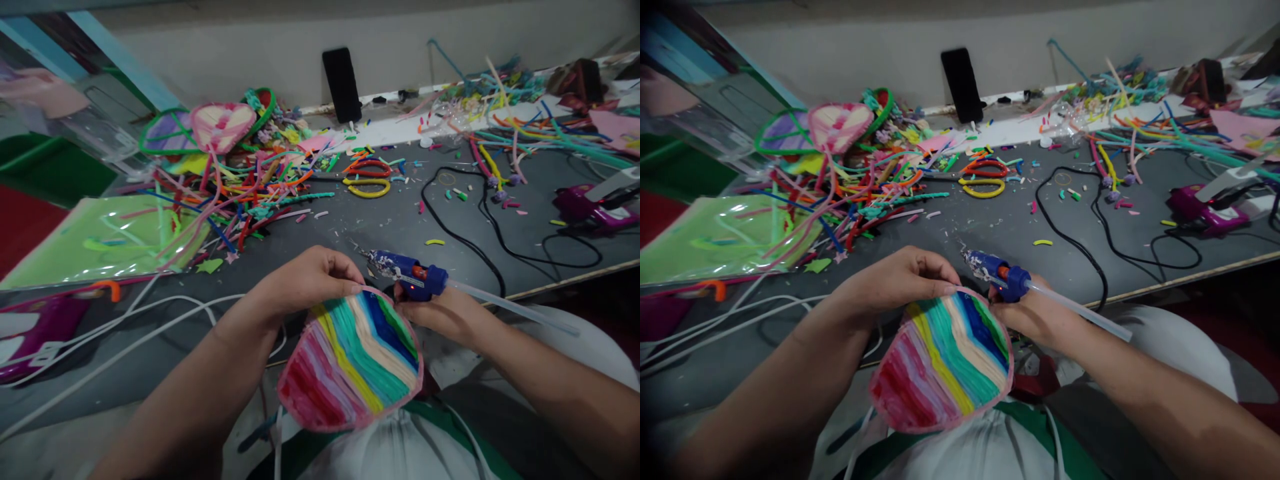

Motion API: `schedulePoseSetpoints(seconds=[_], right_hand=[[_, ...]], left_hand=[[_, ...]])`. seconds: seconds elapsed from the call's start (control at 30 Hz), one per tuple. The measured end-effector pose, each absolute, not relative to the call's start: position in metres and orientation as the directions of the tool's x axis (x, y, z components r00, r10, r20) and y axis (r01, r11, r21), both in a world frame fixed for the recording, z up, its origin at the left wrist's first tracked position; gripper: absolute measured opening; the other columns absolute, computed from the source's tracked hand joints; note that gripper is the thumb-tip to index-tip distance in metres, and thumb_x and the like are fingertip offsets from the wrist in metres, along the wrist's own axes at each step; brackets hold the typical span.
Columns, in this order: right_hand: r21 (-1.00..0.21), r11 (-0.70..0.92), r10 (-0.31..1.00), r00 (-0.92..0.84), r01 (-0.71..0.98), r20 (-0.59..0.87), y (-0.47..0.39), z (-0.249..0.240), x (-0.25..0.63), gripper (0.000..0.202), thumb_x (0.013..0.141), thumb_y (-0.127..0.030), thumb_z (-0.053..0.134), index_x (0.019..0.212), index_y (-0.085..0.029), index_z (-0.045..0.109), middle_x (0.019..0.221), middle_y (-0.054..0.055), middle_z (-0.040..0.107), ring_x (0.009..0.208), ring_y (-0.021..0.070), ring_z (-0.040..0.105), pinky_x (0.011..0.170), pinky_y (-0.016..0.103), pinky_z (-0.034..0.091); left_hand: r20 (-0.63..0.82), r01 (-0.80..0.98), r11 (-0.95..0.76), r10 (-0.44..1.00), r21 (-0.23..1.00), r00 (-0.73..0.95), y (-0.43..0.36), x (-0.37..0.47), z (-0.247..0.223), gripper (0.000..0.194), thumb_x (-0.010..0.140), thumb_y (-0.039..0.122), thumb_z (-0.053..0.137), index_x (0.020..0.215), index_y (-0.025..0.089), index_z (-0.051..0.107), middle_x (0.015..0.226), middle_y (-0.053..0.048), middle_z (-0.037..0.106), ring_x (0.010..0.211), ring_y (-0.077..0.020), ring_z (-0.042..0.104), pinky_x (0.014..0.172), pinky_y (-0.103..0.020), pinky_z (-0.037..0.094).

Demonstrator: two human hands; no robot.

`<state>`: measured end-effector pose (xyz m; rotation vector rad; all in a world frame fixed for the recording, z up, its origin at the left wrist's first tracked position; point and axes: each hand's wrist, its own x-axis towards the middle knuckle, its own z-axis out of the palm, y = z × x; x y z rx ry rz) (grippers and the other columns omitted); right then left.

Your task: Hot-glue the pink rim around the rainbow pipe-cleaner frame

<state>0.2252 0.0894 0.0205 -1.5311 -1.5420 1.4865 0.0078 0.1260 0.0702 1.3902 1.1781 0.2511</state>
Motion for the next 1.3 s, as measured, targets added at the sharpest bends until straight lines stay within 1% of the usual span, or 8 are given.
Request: schedulePoseSetpoints(seconds=[0.17, 0.27, 0.4, 0.53, 0.77, 0.87, 1.03, 1.3], right_hand=[[-0.899, -0.190, 0.912, -0.266, 0.395, -0.311, 0.091, 0.027, 0.222, 0.015, 0.058, -0.015, 0.060, 0.072, -0.021, 0.060, 0.068, 0.001, 0.061, 0.063, 0.0170, 0.053, 0.059, 0.029, 0.043], [-0.914, -0.161, 0.913, -0.295, 0.372, -0.281, 0.092, 0.032, 0.225, 0.014, 0.059, -0.016, 0.062, 0.072, -0.020, 0.060, 0.068, 0.000, 0.060, 0.065, 0.0169, 0.053, 0.059, 0.028, 0.043], [-0.971, -0.128, 0.876, -0.436, 0.200, -0.205, 0.089, 0.030, 0.232, 0.012, 0.070, -0.024, 0.064, 0.080, -0.019, 0.060, 0.072, -0.001, 0.058, 0.065, 0.0134, 0.051, 0.059, 0.025, 0.042], [-0.978, -0.187, 0.866, -0.454, 0.096, -0.210, 0.088, 0.025, 0.234, 0.013, 0.075, -0.026, 0.065, 0.084, -0.019, 0.059, 0.071, -0.003, 0.055, 0.062, 0.0103, 0.048, 0.056, 0.022, 0.040], [-0.979, -0.121, 0.888, -0.423, 0.165, -0.181, 0.089, 0.032, 0.228, 0.009, 0.073, -0.022, 0.063, 0.077, -0.017, 0.057, 0.067, -0.004, 0.052, 0.059, 0.0091, 0.044, 0.056, 0.022, 0.038], [-0.969, -0.149, 0.882, -0.417, 0.197, -0.221, 0.089, 0.037, 0.226, 0.008, 0.071, -0.020, 0.063, 0.073, -0.017, 0.056, 0.064, -0.004, 0.050, 0.057, 0.0092, 0.042, 0.054, 0.023, 0.037], [-0.966, -0.188, 0.875, -0.418, 0.176, -0.246, 0.088, 0.038, 0.226, 0.008, 0.070, -0.018, 0.062, 0.075, -0.017, 0.055, 0.066, -0.005, 0.050, 0.060, 0.0094, 0.043, 0.054, 0.022, 0.037], [-0.963, -0.171, 0.882, -0.404, 0.206, -0.243, 0.089, 0.042, 0.225, 0.007, 0.069, -0.020, 0.061, 0.072, -0.016, 0.056, 0.064, -0.004, 0.050, 0.059, 0.0098, 0.043, 0.055, 0.022, 0.037]], left_hand=[[-0.495, 0.481, 0.267, 0.746, 0.835, 0.445, 0.125, 0.009, 0.071, 0.021, 0.067, 0.028, 0.071, 0.080, 0.012, 0.070, 0.071, -0.002, 0.069, 0.063, -0.0117, 0.060, 0.062, -0.021, 0.047], [-0.490, 0.477, 0.262, 0.746, 0.839, 0.451, 0.126, 0.009, 0.070, 0.022, 0.067, 0.028, 0.071, 0.080, 0.011, 0.070, 0.071, -0.002, 0.068, 0.063, -0.0114, 0.060, 0.062, -0.021, 0.047], [-0.491, 0.478, 0.264, 0.746, 0.838, 0.449, 0.126, 0.008, 0.069, 0.021, 0.067, 0.028, 0.071, 0.080, 0.011, 0.070, 0.071, -0.002, 0.068, 0.063, -0.0113, 0.060, 0.062, -0.021, 0.047], [-0.493, 0.484, 0.267, 0.754, 0.833, 0.434, 0.125, 0.009, 0.070, 0.022, 0.066, 0.028, 0.071, 0.079, 0.011, 0.070, 0.070, -0.002, 0.068, 0.062, -0.0115, 0.059, 0.061, -0.021, 0.047], [-0.492, 0.482, 0.265, 0.752, 0.835, 0.438, 0.126, 0.010, 0.070, 0.022, 0.065, 0.029, 0.071, 0.078, 0.011, 0.070, 0.069, -0.003, 0.068, 0.062, -0.0120, 0.059, 0.061, -0.022, 0.047], [-0.485, 0.483, 0.257, 0.757, 0.837, 0.437, 0.127, 0.011, 0.069, 0.021, 0.065, 0.028, 0.071, 0.078, 0.011, 0.070, 0.070, -0.003, 0.068, 0.062, -0.0119, 0.060, 0.061, -0.022, 0.047], [-0.485, 0.478, 0.259, 0.755, 0.839, 0.442, 0.126, 0.010, 0.068, 0.021, 0.065, 0.028, 0.071, 0.079, 0.012, 0.070, 0.070, -0.002, 0.068, 0.063, -0.0120, 0.060, 0.061, -0.022, 0.047], [-0.492, 0.485, 0.264, 0.755, 0.834, 0.434, 0.125, 0.011, 0.069, 0.022, 0.066, 0.030, 0.071, 0.078, 0.012, 0.070, 0.070, -0.003, 0.069, 0.062, -0.0123, 0.060, 0.061, -0.022, 0.047]])
